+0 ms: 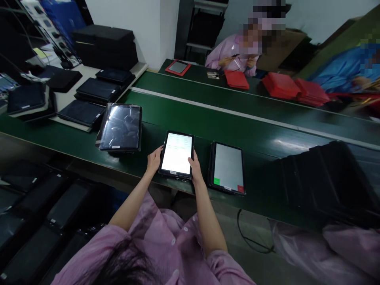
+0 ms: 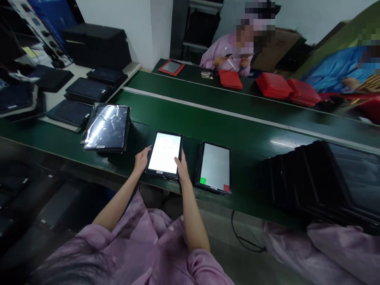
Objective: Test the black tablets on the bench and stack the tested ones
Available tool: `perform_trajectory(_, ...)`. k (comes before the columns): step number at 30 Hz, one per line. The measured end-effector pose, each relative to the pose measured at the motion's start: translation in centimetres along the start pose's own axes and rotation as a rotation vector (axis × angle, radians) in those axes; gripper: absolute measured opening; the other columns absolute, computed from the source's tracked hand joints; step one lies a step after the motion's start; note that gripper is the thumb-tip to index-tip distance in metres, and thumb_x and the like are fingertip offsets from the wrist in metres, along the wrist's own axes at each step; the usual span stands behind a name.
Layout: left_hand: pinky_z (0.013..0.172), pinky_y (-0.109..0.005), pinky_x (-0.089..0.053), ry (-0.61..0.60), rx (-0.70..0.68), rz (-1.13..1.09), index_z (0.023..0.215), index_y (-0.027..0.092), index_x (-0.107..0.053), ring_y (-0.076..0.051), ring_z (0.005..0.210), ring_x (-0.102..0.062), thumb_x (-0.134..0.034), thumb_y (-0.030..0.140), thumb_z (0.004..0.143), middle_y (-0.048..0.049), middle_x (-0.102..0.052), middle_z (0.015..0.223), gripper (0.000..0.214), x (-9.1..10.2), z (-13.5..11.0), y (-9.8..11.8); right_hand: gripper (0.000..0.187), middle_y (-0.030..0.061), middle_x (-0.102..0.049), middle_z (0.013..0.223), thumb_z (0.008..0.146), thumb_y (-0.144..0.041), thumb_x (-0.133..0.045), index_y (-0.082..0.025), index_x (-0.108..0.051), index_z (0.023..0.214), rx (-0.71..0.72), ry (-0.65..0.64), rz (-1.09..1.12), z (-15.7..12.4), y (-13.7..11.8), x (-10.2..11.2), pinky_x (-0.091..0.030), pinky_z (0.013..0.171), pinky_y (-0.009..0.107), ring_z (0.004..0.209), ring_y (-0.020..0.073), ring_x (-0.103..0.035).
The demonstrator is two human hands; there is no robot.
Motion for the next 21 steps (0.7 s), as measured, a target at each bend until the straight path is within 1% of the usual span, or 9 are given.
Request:
perform_trajectory(3,0.116,-0.04,-0.051,0.009,-0.008,-0.021,0.119,0.018,-0.082,-0.028,0.136,-0.067,-0.047,0.042,0.109,-0.0099,-0.074,0.139,0.044,0.2,-0.1,-0.3,0.108,0.0041,-0.029,0.178,0.087,-0.059,-0.078,-0.027,-0.02,0.172,0.03,-0.077,-0.085,-1.9,-0.2,0.4,-0.032,0.133,0.052,0.162,0.0286,-0.035)
perform_trajectory(6,0.114,-0.04,-0.054,0.014,-0.004,-0.023,0.123,0.019,-0.081,-0.029,0.133,-0.069,-0.048,0.042,0.109,-0.0096,-0.077,0.135,0.043,0.2,-0.2,-0.5,0.114,0.006,-0.026,0.179,0.085,-0.06,-0.081,-0.026,-0.017,0.173,0.06,-0.127,-0.172,-3.6,-0.5,0.7,-0.031,0.134,0.049,0.164,0.0277,-0.032)
perform_trajectory(9,0.112,-0.039,-0.055,0.011,-0.004,-0.012,0.129,0.019,-0.079,-0.028,0.13,-0.071,-0.05,0.041,0.108,-0.0094,-0.078,0.132,0.042,0.2,-0.1,-0.6,0.118,0.0072,-0.026,0.179,0.082,-0.063,-0.083,-0.025,-0.017,0.173,0.075,-0.138,-0.218,-4.4,-0.5,0.8,-0.029,0.134,0.049,0.164,0.0279,-0.03)
perform_trajectory(12,0.111,-0.039,-0.055,0.01,-0.001,-0.015,0.13,0.019,-0.079,-0.028,0.129,-0.071,-0.05,0.041,0.108,-0.0094,-0.078,0.132,0.042,0.2,-0.1,-0.7,0.111,0.0059,-0.026,0.179,0.084,-0.064,-0.08,-0.027,-0.023,0.172,0.064,-0.096,-0.162,-4.6,-0.1,0.8,-0.028,0.134,0.05,0.164,0.0278,-0.03)
perform_trajectory(14,0.112,-0.04,-0.055,0.008,-0.001,-0.016,0.13,0.019,-0.079,-0.029,0.129,-0.071,-0.05,0.041,0.108,-0.0095,-0.078,0.132,0.042,0.2,-0.1,-0.7,0.104,0.0045,-0.027,0.178,0.089,-0.066,-0.074,-0.029,-0.024,0.172,0.044,-0.047,-0.102,-4.5,0.3,0.8,-0.029,0.134,0.053,0.164,0.0276,-0.032)
perform_trajectory(17,0.111,-0.04,-0.055,0.006,0.004,-0.007,0.131,0.02,-0.078,-0.029,0.128,-0.072,-0.05,0.041,0.108,-0.0099,-0.079,0.13,0.042,0.2,-0.2,-0.7,0.097,0.0033,-0.026,0.179,0.096,-0.068,-0.063,-0.031,-0.017,0.173,0.014,-0.027,-0.066,-3.4,0.7,0.8,-0.033,0.132,0.053,0.162,0.0262,-0.035)
perform_trajectory(19,0.112,-0.04,-0.055,0.005,-0.001,-0.008,0.132,0.02,-0.078,-0.028,0.128,-0.072,-0.051,0.041,0.108,-0.0099,-0.079,0.13,0.042,0.2,-0.2,-0.5,0.096,0.0037,-0.026,0.179,0.097,-0.068,-0.062,-0.031,-0.017,0.173,0.008,-0.007,-0.067,-2.0,0.7,0.9,-0.035,0.131,0.052,0.161,0.0262,-0.038)
perform_trajectory(21,0.112,-0.04,-0.055,0.004,-0.01,-0.014,0.131,0.02,-0.078,-0.028,0.128,-0.072,-0.05,0.04,0.108,-0.0094,-0.078,0.131,0.041,0.2,-0.3,-0.3,0.096,0.006,-0.033,0.176,0.096,-0.065,-0.064,-0.03,-0.02,0.173,-0.01,0.023,-0.048,0.1,0.5,1.0,-0.04,0.128,0.053,0.156,0.0279,-0.046)
Point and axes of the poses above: each hand's wrist, its own z-axis towards the middle knuckle, its own x-axis out of the back of the hand, y = z × x, the point moved 4 cm from there along z, towards the middle knuckle
